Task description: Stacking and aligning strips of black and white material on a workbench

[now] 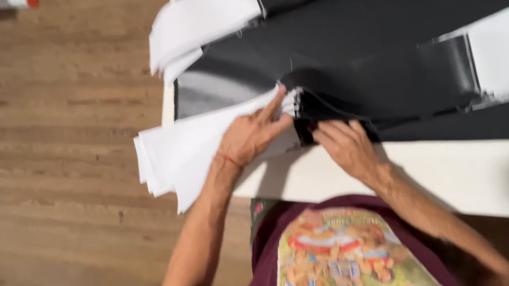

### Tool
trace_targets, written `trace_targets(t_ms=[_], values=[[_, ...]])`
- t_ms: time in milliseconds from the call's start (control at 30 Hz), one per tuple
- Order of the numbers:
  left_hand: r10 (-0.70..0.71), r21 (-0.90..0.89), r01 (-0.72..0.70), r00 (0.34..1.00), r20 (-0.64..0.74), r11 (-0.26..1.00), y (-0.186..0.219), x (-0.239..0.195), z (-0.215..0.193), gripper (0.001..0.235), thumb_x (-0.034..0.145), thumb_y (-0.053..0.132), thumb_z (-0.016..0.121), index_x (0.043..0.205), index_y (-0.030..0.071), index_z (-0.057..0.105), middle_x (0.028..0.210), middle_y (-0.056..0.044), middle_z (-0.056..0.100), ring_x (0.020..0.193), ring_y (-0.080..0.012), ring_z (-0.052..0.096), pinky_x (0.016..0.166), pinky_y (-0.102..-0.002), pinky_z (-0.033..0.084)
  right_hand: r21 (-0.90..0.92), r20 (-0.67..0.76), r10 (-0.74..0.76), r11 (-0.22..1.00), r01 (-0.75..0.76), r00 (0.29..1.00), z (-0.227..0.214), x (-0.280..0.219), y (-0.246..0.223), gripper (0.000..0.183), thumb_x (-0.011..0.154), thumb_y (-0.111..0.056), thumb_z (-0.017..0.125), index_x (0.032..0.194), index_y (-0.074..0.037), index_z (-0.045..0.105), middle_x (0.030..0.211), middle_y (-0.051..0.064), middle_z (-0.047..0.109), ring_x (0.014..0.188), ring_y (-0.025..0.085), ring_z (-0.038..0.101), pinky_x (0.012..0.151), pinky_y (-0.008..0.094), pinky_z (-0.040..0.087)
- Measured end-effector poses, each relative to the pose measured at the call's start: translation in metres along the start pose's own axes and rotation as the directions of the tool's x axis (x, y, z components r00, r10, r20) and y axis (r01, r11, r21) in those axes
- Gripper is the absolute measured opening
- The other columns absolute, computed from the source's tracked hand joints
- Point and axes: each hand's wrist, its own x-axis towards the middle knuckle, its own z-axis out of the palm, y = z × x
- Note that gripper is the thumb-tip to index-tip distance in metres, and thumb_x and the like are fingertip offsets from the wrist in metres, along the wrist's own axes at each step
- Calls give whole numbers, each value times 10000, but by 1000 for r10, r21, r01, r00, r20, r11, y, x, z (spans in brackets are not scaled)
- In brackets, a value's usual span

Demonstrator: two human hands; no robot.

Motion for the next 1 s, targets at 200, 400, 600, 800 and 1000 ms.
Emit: trace_targets(t_ms=[200,400,600,800,1000], values=[[24,-40,-25,1000,-10,999,4,-19,5,167,1186,233,629,1288,201,757,1771,-148,585,1197,-323,855,920,-447,728,223,-51,171,962,-155,984,-7,9,5,150,1110,-257,751,1212,-273,861,1205,-99,851,1075,238,801,847,399,561],[6,-119,-13,998,-60,993,26,-21,-1,710,1084,765,650,1333,111,773,1710,-180,632,1321,-325,813,1157,-495,646,360,-9,219,911,-201,976,-53,39,-7,142,1144,-195,752,1140,-173,892,1130,-11,892,1062,307,846,860,430,646],[-22,-23,19,992,-126,1000,11,-20,15,235,1202,305,611,1291,158,772,1594,-126,728,1200,-276,848,996,-421,698,212,-458,67,977,35,886,-35,28,-29,116,1031,-110,917,966,-159,835,960,-15,785,810,260,751,812,407,648],[53,18,-51,988,-148,999,13,-10,1,271,1206,88,557,1398,274,605,1645,-186,661,1146,-339,865,816,-457,741,43,-151,8,999,-1,989,-29,20,-9,176,1083,-176,803,1241,-116,849,1064,71,793,902,311,800,734,418,644],[39,-18,-42,992,-119,999,8,-32,34,120,1192,236,618,1196,169,718,1675,-180,656,1155,-277,850,893,-384,710,-27,-199,59,997,-66,978,-10,11,-3,59,1133,-295,775,1120,-277,830,957,-100,770,842,172,770,743,322,580]])
